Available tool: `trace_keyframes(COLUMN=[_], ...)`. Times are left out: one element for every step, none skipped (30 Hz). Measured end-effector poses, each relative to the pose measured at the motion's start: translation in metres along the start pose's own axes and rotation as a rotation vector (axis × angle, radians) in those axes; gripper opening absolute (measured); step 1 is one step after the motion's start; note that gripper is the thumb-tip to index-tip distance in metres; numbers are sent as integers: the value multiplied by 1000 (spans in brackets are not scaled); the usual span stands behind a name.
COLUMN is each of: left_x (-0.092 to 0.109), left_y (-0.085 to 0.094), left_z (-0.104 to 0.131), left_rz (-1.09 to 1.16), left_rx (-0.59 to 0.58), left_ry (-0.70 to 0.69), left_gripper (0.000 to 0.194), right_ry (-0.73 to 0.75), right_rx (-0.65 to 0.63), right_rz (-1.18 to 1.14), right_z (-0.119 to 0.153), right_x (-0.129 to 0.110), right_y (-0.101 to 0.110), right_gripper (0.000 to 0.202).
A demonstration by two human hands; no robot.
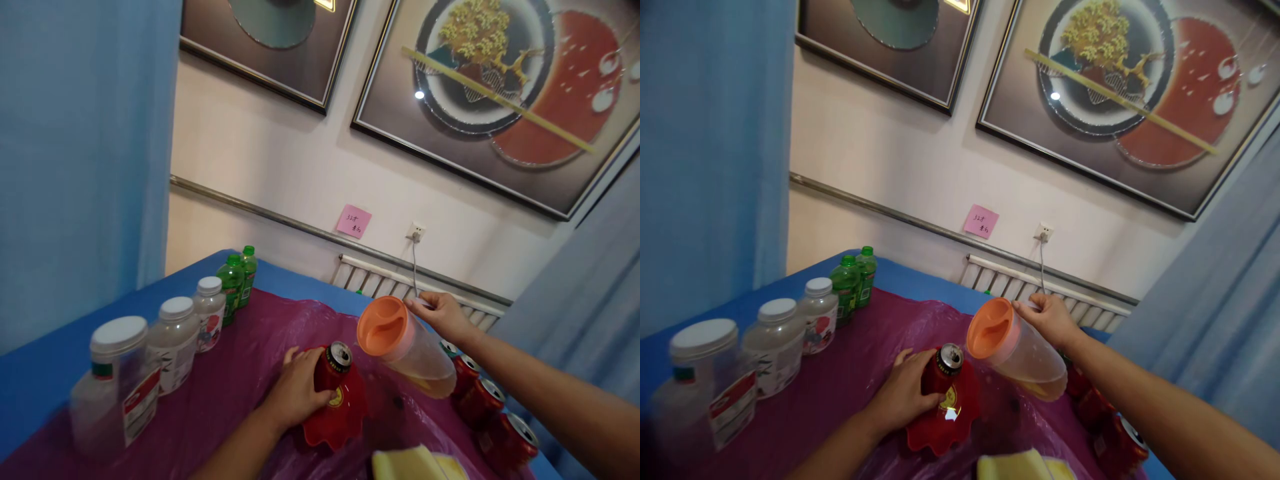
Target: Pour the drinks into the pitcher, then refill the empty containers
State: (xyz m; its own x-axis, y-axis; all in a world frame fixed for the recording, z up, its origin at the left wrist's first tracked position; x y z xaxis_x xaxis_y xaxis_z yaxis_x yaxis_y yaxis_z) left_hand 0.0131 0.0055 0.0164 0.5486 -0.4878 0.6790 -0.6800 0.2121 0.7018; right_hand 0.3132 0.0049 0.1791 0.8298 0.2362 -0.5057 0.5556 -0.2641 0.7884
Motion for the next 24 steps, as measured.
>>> trace_keyframes(left_x=[0, -1, -1, -1, -2, -2, -1, -1, -1, -1, 0, 0, 0, 1, 1, 2, 2, 2, 2, 2, 1, 1, 1, 0], left_y=[0, 0, 0, -1, -1, 0, 0, 0, 0, 0, 0, 0, 1, 1, 1, 1, 2, 2, 2, 1, 1, 1, 1, 0], left_z=[0, 0, 0, 0, 0, 0, 0, 0, 0, 0, 0, 0, 0, 0, 0, 0, 0, 0, 0, 0, 0, 0, 0, 0], left_rz=[1, 2, 3, 4, 5, 5, 5, 2, -1, -6, -11, -16, -19, -19, -17, -14, -11, -8, -8, -9, -12, -14, -15, -13], left_rx=[0, 0, 0, -1, -3, -6, -9, -12, -15, -18, -19, -18, -18, -18, -19, -20, -22, -23, -24, -21, -18, -13, -10, -7], left_ry=[-3, -6, -7, -6, -4, -1, 3, 6, 8, 11, 13, 15, 16, 16, 14, 12, 12, 14, 16, 19, 21, 22, 21, 19], left_gripper=[69, 69, 68, 68, 68, 68, 69, 70, 70, 71, 71, 71, 71, 71, 71, 71, 71, 71, 71, 71, 71, 71, 71, 71], right_ry=[-2, -2, -1, 1, 1, 1, 0, 0, 1, 5, 10, 16, 20, 23, 24, 23, 20, 16, 12, 8, 4, 2, 1, 1], right_rx=[0, -1, -1, 0, 1, 0, -2, -3, -4, -3, -2, -1, 0, 0, 0, 1, 1, 2, 1, 1, 1, 3, 3, 4], right_rz=[-7, -13, -17, -18, -18, -19, -21, -22, -23, -23, -20, -16, -13, -11, -10, -13, -17, -21, -22, -21, -19, -15, -10, -7], right_z=[0, 0, 1, 1, 1, 1, 1, 1, 1, 1, 1, 1, 1, 1, 1, 1, 1, 1, 1, 1, 1, 1, 1, 1], right_x=[0, -1, -1, -2, -3, -3, -4, -4, -4, -4, -4, -4, -4, -4, -4, -4, -4, -4, -4, -4, -4, -4, -4, -4], right_y=[0, 0, 1, 1, 1, 2, 2, 2, 2, 2, 2, 2, 2, 2, 2, 2, 2, 1, 1, 1, 1, 2, 2, 2], right_gripper=[59, 59, 59, 59, 59, 59, 60, 60, 60, 59, 59, 59, 59, 59, 59, 60, 60, 60, 60, 59, 59, 59, 58, 58])
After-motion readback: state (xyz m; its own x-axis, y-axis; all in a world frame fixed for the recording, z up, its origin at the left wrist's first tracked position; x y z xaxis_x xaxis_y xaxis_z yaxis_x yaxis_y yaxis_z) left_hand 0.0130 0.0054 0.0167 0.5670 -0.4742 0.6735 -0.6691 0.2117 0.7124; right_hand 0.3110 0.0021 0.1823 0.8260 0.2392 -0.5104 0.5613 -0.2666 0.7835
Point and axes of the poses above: each hand's wrist, its own z-axis away from the middle knuckle, its own y-axis out of the back of the hand, x = y × z, the point moved 2 cm from there along -z, towards the middle knuckle, and after that the axes turned 5 degrees about -x, right-handed, at the moved point
